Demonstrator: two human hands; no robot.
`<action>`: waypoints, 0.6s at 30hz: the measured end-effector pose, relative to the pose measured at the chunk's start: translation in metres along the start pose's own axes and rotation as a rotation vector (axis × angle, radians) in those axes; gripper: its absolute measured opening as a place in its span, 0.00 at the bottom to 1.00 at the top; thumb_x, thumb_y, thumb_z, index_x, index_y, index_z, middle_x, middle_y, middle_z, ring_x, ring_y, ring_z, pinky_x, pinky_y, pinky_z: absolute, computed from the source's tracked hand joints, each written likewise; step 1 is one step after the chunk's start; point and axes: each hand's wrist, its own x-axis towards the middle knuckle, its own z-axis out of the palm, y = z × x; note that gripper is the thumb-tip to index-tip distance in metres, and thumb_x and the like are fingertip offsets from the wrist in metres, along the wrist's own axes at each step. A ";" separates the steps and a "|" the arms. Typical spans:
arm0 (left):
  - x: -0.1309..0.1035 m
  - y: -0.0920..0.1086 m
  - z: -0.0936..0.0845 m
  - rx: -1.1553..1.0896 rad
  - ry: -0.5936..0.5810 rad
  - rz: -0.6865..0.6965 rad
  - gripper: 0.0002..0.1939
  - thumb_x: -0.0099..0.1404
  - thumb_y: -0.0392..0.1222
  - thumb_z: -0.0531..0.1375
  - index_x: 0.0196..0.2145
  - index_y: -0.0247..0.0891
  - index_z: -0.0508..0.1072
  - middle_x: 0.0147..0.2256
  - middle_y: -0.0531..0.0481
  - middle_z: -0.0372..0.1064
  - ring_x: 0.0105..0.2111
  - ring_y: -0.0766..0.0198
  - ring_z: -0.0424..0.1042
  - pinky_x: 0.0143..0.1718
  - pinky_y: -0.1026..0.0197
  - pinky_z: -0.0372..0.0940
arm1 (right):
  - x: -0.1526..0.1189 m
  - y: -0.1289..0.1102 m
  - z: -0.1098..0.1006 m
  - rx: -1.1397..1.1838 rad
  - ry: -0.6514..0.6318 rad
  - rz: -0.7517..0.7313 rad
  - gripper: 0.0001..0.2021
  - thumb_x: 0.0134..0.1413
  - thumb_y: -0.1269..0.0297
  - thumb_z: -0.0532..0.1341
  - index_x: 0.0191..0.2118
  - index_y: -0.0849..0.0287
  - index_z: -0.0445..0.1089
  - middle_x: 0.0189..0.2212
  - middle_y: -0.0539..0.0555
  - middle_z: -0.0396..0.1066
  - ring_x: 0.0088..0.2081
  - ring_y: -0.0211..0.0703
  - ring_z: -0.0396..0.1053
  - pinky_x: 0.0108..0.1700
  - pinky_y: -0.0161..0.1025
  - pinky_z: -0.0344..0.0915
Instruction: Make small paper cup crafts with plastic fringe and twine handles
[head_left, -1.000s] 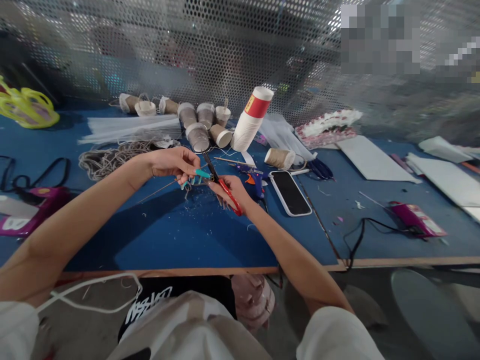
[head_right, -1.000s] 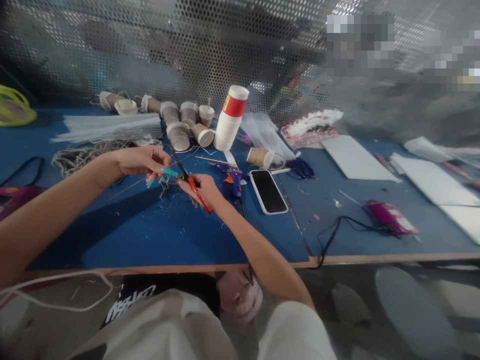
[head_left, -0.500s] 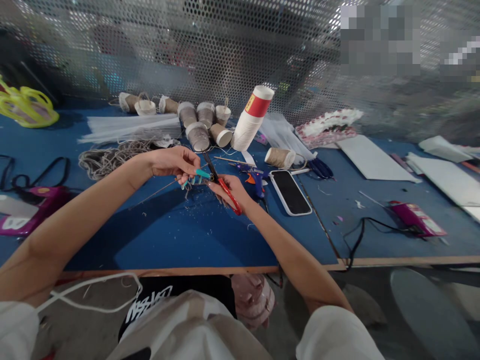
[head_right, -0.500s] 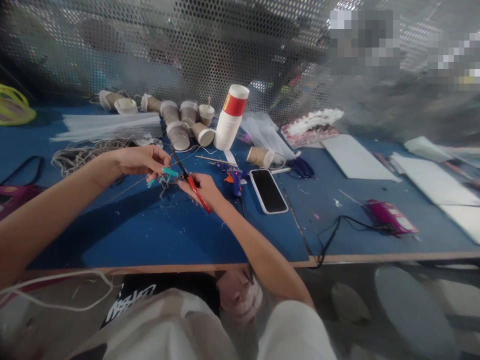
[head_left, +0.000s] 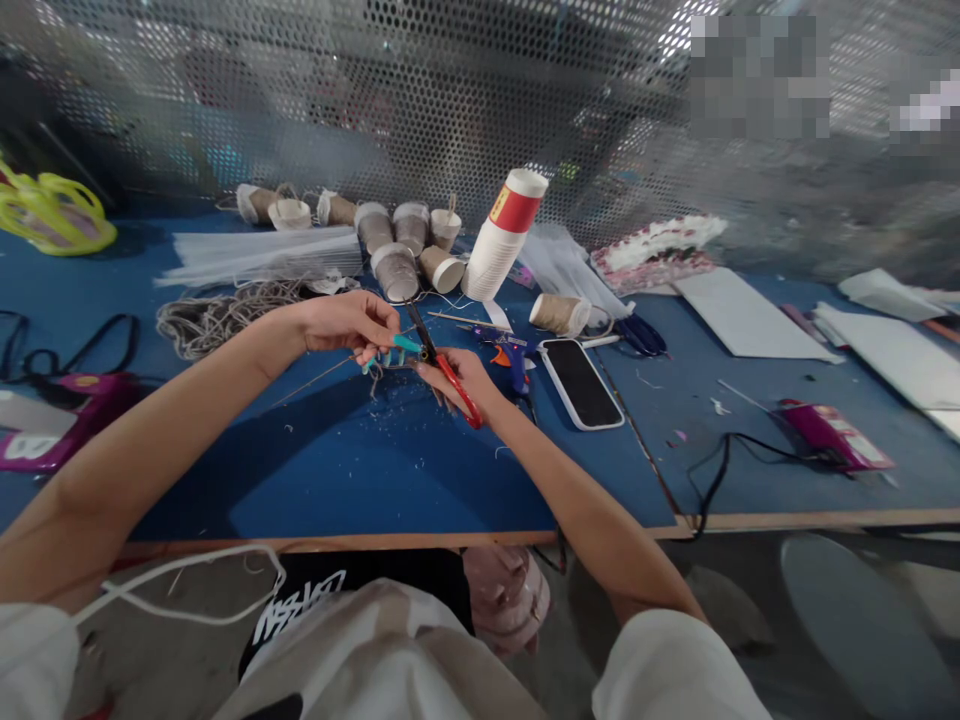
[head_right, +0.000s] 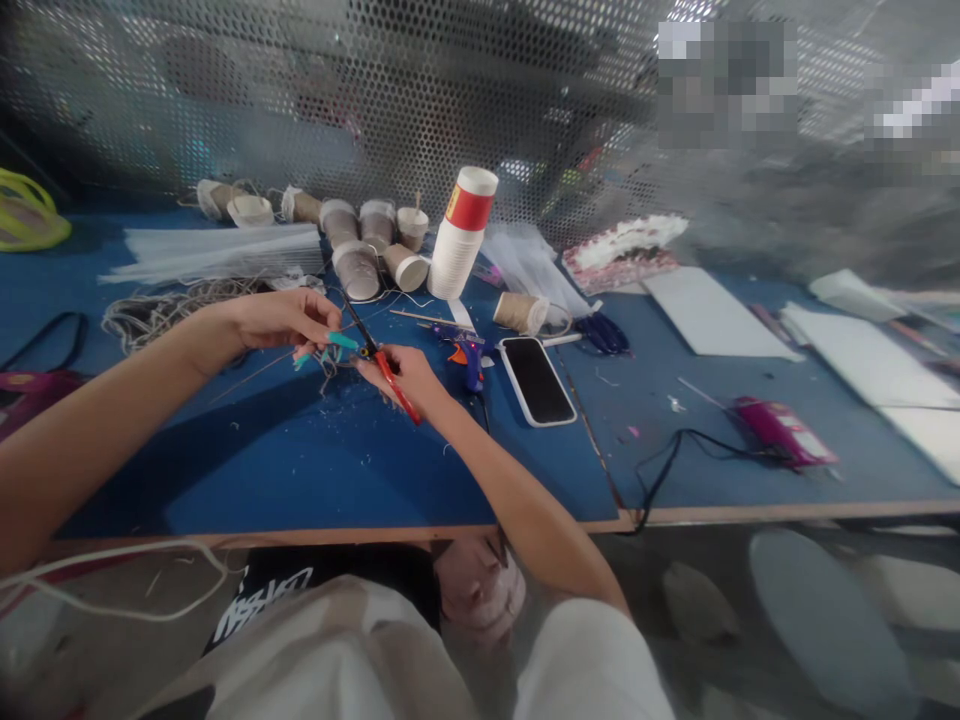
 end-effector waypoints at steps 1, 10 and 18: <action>-0.001 0.001 0.001 0.008 0.005 -0.015 0.14 0.50 0.39 0.72 0.24 0.32 0.70 0.16 0.54 0.70 0.15 0.74 0.67 0.16 0.74 0.61 | 0.000 0.000 0.000 0.000 0.000 0.003 0.19 0.50 0.48 0.64 0.25 0.58 0.63 0.14 0.43 0.59 0.16 0.32 0.58 0.19 0.32 0.56; 0.001 -0.002 0.000 0.007 0.008 -0.008 0.12 0.50 0.38 0.72 0.24 0.32 0.73 0.15 0.54 0.69 0.14 0.74 0.65 0.15 0.74 0.60 | 0.001 0.002 0.003 -0.028 0.043 0.011 0.21 0.47 0.46 0.65 0.21 0.57 0.61 0.12 0.44 0.58 0.14 0.34 0.61 0.16 0.32 0.58; 0.004 -0.005 -0.003 0.002 -0.016 0.018 0.12 0.48 0.39 0.73 0.23 0.34 0.74 0.16 0.54 0.69 0.13 0.74 0.64 0.15 0.73 0.60 | -0.001 -0.002 0.003 -0.174 0.064 0.019 0.25 0.45 0.41 0.64 0.17 0.58 0.62 0.11 0.47 0.59 0.15 0.35 0.61 0.18 0.33 0.57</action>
